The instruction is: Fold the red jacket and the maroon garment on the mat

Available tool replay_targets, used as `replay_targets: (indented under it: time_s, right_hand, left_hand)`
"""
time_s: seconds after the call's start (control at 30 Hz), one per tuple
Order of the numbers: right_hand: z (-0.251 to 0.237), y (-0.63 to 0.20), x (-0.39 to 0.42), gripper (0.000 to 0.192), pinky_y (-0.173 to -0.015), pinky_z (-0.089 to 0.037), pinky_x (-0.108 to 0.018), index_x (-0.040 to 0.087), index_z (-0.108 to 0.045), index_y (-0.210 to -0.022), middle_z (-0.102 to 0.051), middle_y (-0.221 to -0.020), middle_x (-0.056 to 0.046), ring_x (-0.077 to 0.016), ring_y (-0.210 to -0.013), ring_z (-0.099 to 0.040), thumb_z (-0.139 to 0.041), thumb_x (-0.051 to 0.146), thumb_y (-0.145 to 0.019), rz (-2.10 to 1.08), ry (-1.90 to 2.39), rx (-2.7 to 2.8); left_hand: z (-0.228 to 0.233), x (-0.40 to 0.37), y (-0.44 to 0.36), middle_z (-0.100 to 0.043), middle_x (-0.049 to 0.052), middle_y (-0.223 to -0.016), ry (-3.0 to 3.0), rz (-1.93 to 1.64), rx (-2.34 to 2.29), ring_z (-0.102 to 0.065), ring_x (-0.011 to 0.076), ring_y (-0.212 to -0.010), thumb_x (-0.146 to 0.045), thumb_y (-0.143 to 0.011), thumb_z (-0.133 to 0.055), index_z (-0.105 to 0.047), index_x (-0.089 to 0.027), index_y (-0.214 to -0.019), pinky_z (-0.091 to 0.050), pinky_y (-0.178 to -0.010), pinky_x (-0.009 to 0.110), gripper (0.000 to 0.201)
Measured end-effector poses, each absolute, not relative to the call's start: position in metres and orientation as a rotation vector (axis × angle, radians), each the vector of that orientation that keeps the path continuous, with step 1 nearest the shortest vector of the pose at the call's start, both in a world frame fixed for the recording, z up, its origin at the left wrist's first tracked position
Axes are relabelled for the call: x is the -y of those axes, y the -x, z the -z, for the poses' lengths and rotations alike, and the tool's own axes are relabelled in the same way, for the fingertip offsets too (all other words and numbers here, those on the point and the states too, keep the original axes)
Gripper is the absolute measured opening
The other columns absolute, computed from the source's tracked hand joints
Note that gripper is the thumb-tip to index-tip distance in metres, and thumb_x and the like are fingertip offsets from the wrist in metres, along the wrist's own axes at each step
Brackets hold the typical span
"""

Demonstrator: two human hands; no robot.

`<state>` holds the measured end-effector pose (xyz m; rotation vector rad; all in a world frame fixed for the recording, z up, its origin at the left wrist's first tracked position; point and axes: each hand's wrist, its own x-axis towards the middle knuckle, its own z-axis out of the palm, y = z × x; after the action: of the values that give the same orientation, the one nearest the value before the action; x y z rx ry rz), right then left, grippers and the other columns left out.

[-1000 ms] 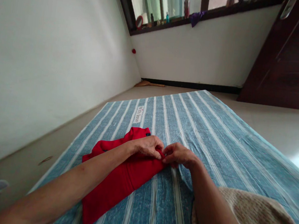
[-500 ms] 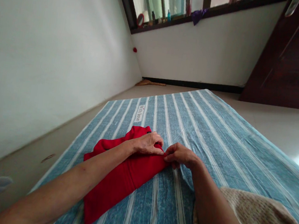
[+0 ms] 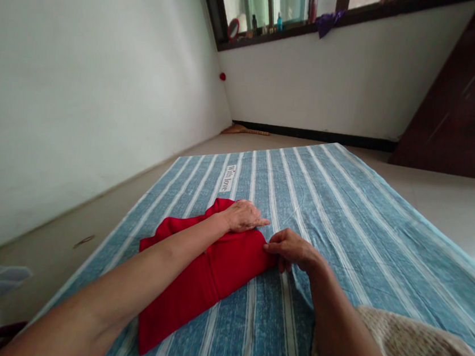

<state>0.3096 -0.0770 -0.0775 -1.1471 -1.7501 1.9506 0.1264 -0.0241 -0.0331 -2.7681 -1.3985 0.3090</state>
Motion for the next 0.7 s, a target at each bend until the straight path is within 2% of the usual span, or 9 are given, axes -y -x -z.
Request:
replay_targets:
  time_s: [0.33, 0.57, 0.7]
  right_hand:
    - [0.076, -0.310, 0.077, 0.038, -0.031, -0.034, -0.018, 0.020, -0.043, -0.057, -0.048, -0.038, 0.005, -0.0120, -0.035, -0.052, -0.064, 0.050, -0.066, -1.963, 1.199, 1.738]
    - [0.070, -0.307, 0.080, 0.042, -0.030, -0.032, -0.018, 0.019, -0.047, -0.060, -0.047, -0.038, 0.005, -0.0116, -0.034, -0.051, -0.063, 0.057, -0.066, -1.869, 1.253, 1.747]
    - [0.073, -0.302, 0.082, 0.042, -0.028, -0.025, -0.018, 0.019, -0.046, -0.057, -0.044, -0.034, 0.005, -0.0097, -0.029, -0.043, -0.060, 0.058, -0.068, -1.795, 1.292, 1.787]
  left_hand:
    - [0.045, 0.011, -0.120, -0.070, 0.017, -0.085, 2.724, -0.244, 1.531, -0.065, 0.0295, -0.084, -0.042, -0.094, -0.038, -0.070, -0.009, -0.090, -0.046, -0.069, 0.033, 0.047]
    - [0.045, 0.010, -0.118, -0.069, 0.015, -0.087, 2.760, -0.163, 1.624, -0.064, 0.0269, -0.085, -0.034, -0.094, -0.040, -0.069, -0.009, -0.087, -0.046, -0.075, 0.033, 0.039]
    - [0.045, 0.007, -0.118, -0.066, 0.008, -0.092, 2.797, -0.118, 1.690, -0.062, 0.0204, -0.086, -0.031, -0.093, -0.047, -0.064, -0.011, -0.092, -0.048, -0.079, 0.035, 0.026]
